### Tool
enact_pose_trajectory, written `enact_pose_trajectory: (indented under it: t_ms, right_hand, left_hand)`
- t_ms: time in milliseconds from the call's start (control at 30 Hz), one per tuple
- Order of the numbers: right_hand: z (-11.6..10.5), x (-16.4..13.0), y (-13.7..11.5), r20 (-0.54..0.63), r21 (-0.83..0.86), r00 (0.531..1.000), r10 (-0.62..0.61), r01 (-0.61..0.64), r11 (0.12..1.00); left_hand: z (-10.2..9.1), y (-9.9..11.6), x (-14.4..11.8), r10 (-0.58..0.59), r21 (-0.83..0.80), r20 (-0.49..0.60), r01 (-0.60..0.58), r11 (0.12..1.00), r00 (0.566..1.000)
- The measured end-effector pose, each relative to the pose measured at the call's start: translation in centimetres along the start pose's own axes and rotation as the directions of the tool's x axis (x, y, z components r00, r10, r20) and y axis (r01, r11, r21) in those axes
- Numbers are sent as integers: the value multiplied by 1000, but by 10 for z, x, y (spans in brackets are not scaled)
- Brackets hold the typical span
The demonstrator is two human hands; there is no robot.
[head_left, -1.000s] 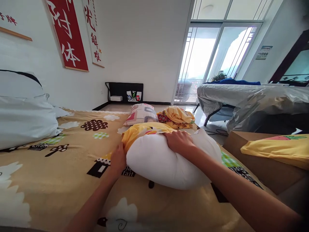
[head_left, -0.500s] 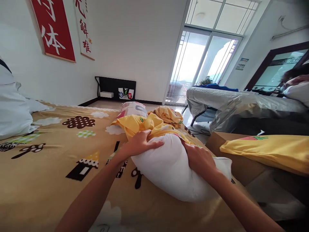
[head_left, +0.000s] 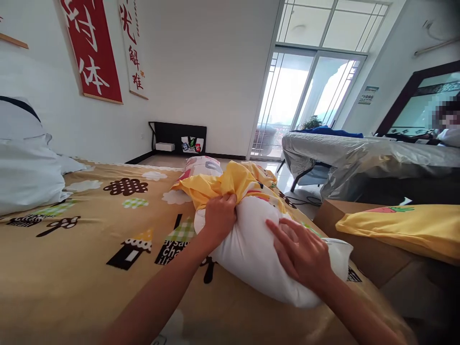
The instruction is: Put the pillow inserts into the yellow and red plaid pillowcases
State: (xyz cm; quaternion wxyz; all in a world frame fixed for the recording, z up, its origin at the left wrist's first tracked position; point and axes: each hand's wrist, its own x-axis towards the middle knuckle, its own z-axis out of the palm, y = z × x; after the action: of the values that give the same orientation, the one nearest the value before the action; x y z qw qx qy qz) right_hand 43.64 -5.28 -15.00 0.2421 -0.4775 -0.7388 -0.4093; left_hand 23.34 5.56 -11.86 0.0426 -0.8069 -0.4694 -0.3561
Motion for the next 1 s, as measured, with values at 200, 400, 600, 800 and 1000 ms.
enact_pose_trajectory:
  t_ms: [200,400,600,800,1000]
  right_hand:
    - [-1,42,-15,548,65,835,-51,18,998]
    - [11,66,-25,651,-3,755,71,-90,996]
    - [5,43,-20,600,-109,785,153,-110,988]
    - [6,44,-16,566,-175,801,194,-113,978]
    - [9,47,-15,561,-203,795,229,-136,970]
  left_hand:
    - [-25,11,4,-32,-204,24,37,978,999]
    - [-10,5,-27,299,123,-136,-283,951,945]
    - [-3,-42,-42,494,380,-389,-354,855,777]
    - [8,-81,-32,97,106,-463,-53,993,881]
    - [34,-113,-46,-327,-407,-233,214,888,916]
